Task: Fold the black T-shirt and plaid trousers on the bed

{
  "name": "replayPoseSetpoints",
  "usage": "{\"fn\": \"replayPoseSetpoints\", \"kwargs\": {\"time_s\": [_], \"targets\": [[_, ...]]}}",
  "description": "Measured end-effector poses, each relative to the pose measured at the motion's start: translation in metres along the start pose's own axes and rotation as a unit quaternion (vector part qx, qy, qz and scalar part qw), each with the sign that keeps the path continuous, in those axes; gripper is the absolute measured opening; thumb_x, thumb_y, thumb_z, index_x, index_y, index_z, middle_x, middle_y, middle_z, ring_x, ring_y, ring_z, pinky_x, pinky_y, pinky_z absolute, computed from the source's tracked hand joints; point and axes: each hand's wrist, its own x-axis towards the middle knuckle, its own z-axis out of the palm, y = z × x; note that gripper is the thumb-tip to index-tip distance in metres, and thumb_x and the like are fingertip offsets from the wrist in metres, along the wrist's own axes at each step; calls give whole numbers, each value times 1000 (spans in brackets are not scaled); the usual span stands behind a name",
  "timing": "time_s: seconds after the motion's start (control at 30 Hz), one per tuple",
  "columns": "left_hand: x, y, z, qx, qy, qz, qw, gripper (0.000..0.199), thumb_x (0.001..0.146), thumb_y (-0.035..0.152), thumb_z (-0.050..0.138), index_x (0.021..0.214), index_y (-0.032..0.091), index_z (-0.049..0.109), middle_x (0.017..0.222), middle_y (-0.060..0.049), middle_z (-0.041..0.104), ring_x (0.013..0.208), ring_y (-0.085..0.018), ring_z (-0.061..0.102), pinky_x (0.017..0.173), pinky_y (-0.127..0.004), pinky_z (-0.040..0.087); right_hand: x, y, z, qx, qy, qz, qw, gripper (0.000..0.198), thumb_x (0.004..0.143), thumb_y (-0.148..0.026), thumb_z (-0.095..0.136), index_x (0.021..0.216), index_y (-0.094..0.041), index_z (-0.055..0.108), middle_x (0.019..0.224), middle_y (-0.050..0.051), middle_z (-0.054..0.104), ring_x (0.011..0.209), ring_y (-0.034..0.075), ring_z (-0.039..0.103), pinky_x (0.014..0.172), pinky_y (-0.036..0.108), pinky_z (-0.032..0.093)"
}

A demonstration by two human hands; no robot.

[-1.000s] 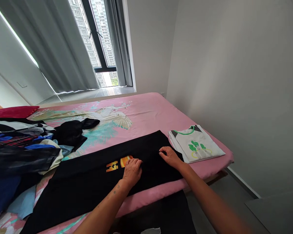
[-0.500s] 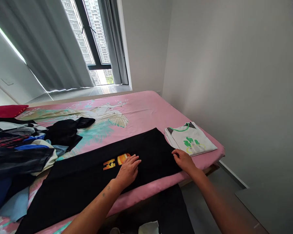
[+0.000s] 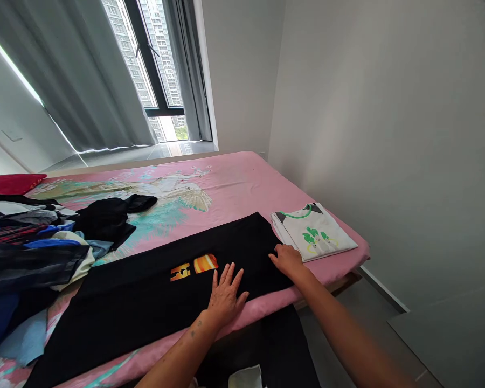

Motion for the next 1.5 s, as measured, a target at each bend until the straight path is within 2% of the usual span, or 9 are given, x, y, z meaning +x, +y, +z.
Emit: {"fn": "replayPoseSetpoints", "kwargs": {"time_s": [0.17,0.3,0.53,0.67,0.83,1.03,1.2,1.37,1.5], "targets": [[-3,-2,9,-4,11,-2,1000,62,84,40,51,141,27,29,149,-9,26,137,-28,21,110,-57,16,6,0,-12,38,71,8,997,16,86,-21,40,94,-18,54,93,9,61,92,21,55,81,32,39],[-2,-2,5,-16,22,0,1000,57,85,38,49,139,25,34,148,-10,29,137,-28,24,110,-56,16,-35,23,-24,79,108,33,990,21,89,-32,36,95,-20,53,89,6,61,87,19,57,80,31,40],[18,19,-8,-41,23,84,995,49,88,23,41,137,26,38,146,-6,33,136,-26,27,111,-57,13,-95,76,-14,351,-36,182,918,33,77,-44,42,96,-19,52,56,-4,51,46,14,49,45,26,40],[25,30,3,-36,8,63,997,51,87,26,45,137,26,36,147,-8,30,137,-27,24,109,-59,14,-87,70,-11,365,-90,180,909,39,76,-46,42,103,-18,50,54,-6,51,39,11,46,40,23,38],[21,29,17,-32,-3,42,999,55,87,33,47,139,25,32,148,-10,29,137,-28,24,109,-59,15,-77,59,-6,316,-134,191,920,32,81,-49,41,83,-20,54,50,-4,55,37,13,50,38,22,33],[18,30,14,-37,-12,35,999,55,87,33,46,140,26,31,148,-9,29,137,-26,21,110,-58,14,-83,48,-17,181,-37,206,961,16,78,-35,51,85,-21,55,68,3,61,68,21,61,62,30,43],[18,35,5,-66,-25,19,997,55,85,33,49,138,26,35,147,-10,31,137,-27,23,108,-61,15,-82,6,-25,107,135,-7,985,29,89,-32,37,111,-19,50,106,11,60,102,23,55,90,39,41],[-3,21,-17,-73,19,-47,996,59,86,38,48,140,25,30,149,-10,25,138,-27,18,109,-61,11,-71,-41,-2,109,87,-128,982,39,91,-35,30,119,-16,50,126,12,53,124,24,42,104,48,31],[-45,-23,-39,-43,36,-127,990,57,87,44,44,140,27,30,149,-8,27,139,-25,18,111,-59,10,-54,-80,25,81,42,-167,982,49,92,-42,26,124,-13,49,133,12,47,128,25,36,105,48,30]]}}
